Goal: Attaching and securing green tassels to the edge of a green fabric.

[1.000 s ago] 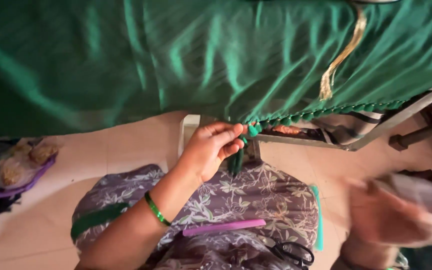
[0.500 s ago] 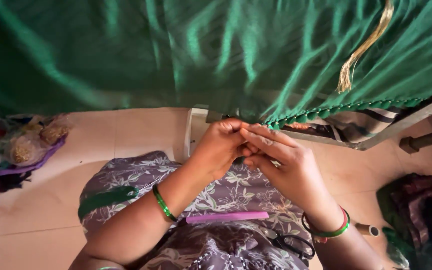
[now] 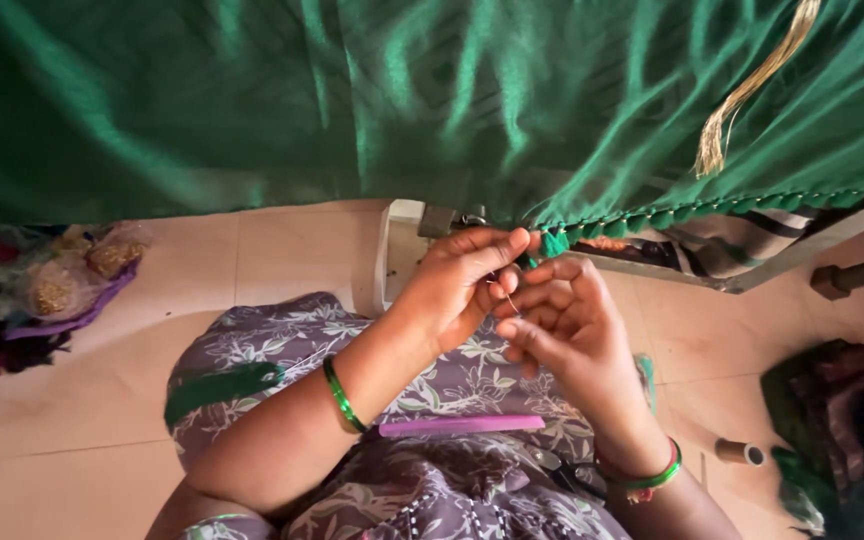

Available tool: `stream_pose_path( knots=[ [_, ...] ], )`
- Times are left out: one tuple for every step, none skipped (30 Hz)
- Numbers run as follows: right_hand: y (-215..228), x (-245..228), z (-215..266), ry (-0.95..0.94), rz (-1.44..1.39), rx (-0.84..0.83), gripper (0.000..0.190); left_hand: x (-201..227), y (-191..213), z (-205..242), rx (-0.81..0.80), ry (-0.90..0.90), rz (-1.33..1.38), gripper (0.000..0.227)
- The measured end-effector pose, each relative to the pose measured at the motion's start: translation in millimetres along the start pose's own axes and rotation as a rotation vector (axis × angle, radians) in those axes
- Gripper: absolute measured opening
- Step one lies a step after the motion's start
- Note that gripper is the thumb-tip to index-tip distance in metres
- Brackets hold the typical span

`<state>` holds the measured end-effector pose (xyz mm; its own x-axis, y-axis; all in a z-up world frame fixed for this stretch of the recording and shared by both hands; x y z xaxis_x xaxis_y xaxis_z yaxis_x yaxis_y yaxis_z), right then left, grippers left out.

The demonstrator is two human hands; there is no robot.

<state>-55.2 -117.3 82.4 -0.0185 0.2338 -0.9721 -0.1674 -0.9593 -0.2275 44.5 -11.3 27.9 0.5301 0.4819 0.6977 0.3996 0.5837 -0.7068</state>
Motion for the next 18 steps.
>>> stream_pose_path(
  knots=[
    [2.5,6.5,0.4,-0.001,-0.005,-0.001,0.040,0.4,0.4,0.6,0.003,0.002,-0.004,0.016],
    [4.5,10.5,0.8,0.056,0.006,-0.021,0.041,0.6,0.1,0.6,-0.004,0.008,-0.011,0.018],
    [6.4,14.4,1.3,0.114,0.018,-0.041,0.041,0.7,-0.3,0.6,-0.012,0.014,-0.017,0.019],
    [8.0,15.4,2.0,0.114,0.015,-0.041,0.041,-0.1,0.5,0.3,-0.011,0.014,-0.020,0.019],
    [9.4,15.6,2.9,0.135,0.006,-0.042,0.041,-0.4,1.6,0.1,-0.004,0.003,-0.025,0.019],
    [10.8,15.5,3.4,0.155,-0.001,-0.044,0.041,-0.5,2.7,-0.3,0.003,-0.010,-0.029,0.018],
    [12.2,15.3,3.8,0.155,-0.003,-0.046,0.041,1.1,2.0,0.0,0.004,-0.011,-0.030,0.018],
    [13.6,15.0,4.8,0.157,0.020,-0.052,0.040,2.6,1.2,0.6,0.006,-0.025,-0.019,0.018],
    [14.9,14.9,5.7,0.160,0.042,-0.058,0.039,4.1,0.6,1.3,0.007,-0.039,-0.008,0.018],
    [10.8,10.4,7.6,0.159,0.042,-0.058,0.039,3.0,1.0,1.0,0.007,-0.038,-0.008,0.018],
    [8.2,6.3,9.5,0.146,0.096,-0.017,0.038,2.6,1.2,0.8,0.005,-0.051,-0.018,0.018],
    [6.1,1.6,11.7,0.133,0.151,0.026,0.037,1.9,0.6,0.2,0.000,-0.064,-0.028,0.018],
    [7.0,-2.2,14.6,0.133,0.151,0.028,0.037,1.1,1.7,0.4,-0.002,-0.062,-0.028,0.018],
    [6.8,-9.9,17.1,0.232,0.289,0.025,0.031,1.3,3.7,0.0,0.010,-0.071,-0.067,0.018],
    [5.6,-17.2,20.1,0.331,0.427,0.022,0.026,1.8,5.8,0.0,0.023,-0.080,-0.106,0.017],
    [4.9,-24.3,18.7,0.333,0.429,0.019,0.026,4.5,5.1,2.0,0.022,-0.084,-0.105,0.017],
    [0.8,-33.9,18.9,0.427,0.605,-0.005,0.023,8.0,4.2,4.5,0.018,-0.105,-0.190,0.018],
    [-3.5,-42.9,19.4,0.521,0.783,-0.030,0.020,11.2,3.2,6.9,0.013,-0.127,-0.274,0.020]
  ],
)
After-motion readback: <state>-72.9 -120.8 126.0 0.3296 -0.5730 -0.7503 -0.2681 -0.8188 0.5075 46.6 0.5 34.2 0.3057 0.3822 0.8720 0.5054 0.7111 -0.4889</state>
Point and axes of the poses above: each hand's wrist, its own z-axis away from the middle knuckle, its own y-axis out of the back of the hand, x = y × z, the point moved 4 cm from there along -z, towards the middle knuckle, and after that the axes turned 12 degrees about -z, right-handed, at the moved point
